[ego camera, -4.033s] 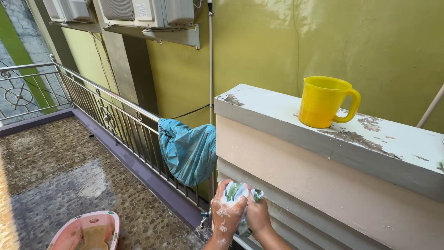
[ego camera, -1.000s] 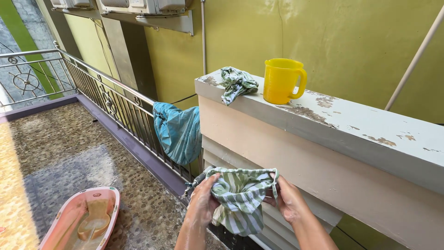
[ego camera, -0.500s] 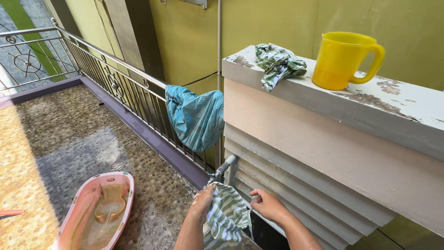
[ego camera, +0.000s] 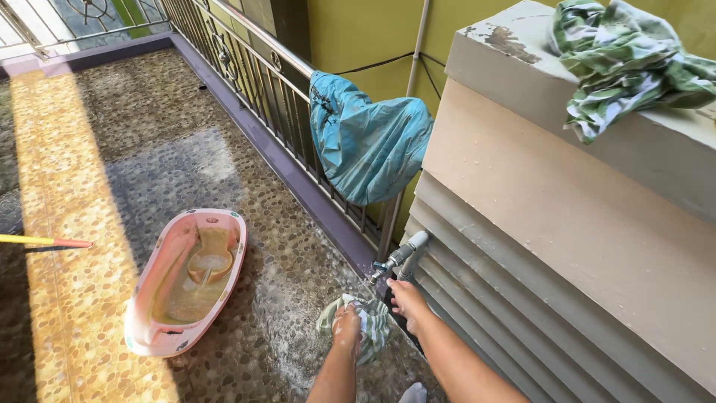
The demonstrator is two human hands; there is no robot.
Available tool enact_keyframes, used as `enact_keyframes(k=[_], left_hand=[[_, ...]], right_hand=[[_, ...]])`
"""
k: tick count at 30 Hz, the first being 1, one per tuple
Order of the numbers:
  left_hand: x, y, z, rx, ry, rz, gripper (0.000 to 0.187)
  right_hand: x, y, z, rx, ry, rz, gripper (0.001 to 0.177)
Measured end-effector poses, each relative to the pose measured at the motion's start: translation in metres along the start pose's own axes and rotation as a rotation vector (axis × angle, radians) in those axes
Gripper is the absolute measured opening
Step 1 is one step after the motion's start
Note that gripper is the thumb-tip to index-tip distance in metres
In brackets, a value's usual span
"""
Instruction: Hand-washing a piece of clothing at an outdoor faucet and preparing to hang it on a rack.
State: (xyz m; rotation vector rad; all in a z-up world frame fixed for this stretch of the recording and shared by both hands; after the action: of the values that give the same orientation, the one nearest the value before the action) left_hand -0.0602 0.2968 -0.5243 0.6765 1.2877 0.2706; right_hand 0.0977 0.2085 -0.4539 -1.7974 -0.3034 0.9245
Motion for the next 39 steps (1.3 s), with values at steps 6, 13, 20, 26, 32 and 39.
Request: enact_keyframes(k=[6, 13, 20, 26, 32, 39], left_hand=[[0.041, -0.014, 0.009, 0.082, 0.040, 0.201, 0.036], [0.112, -0.050, 0.013, 0.294, 0.143, 0.247, 0.038], [0.092, -0.030, 0.035, -0.085, -0.023, 0.048, 0.044], [0.037, 0.014, 0.046, -0.205, 0.061, -0.065, 0.044], [0.027, 0.019, 0.050, -0.326, -0.017, -0.006, 0.049], [-0.047, 0.069, 0.048, -0.436, -0.095, -0.178, 0.045]], right_hand=[[0.060, 0.012, 0.054, 0.271, 0.105, 0.169, 0.056], [0.064, -0.015, 0.093, 0.530, 0.528, 0.306, 0.046], [0.064, 0.003, 0.086, 0.583, 0.654, 0.332, 0.028], [0.087, 0.049, 0.074, 0.512, 0.496, 0.264, 0.019], [0.023, -0.005, 0.054, 0.352, 0.257, 0.156, 0.038], [0.033, 0.094, 0.014, 0.268, -0.078, 0.259, 0.058]])
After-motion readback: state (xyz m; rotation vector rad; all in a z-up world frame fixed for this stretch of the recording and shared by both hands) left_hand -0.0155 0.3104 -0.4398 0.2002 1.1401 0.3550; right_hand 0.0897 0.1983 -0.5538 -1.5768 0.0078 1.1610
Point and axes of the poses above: each hand's wrist, its own x-axis towards the middle knuckle, its own z-axis out of the palm, y = z × x, the point moved 3 cm from there along x, towards the middle knuckle, and after that the axes turned 8 degrees about -z, right-handed, at the moved point
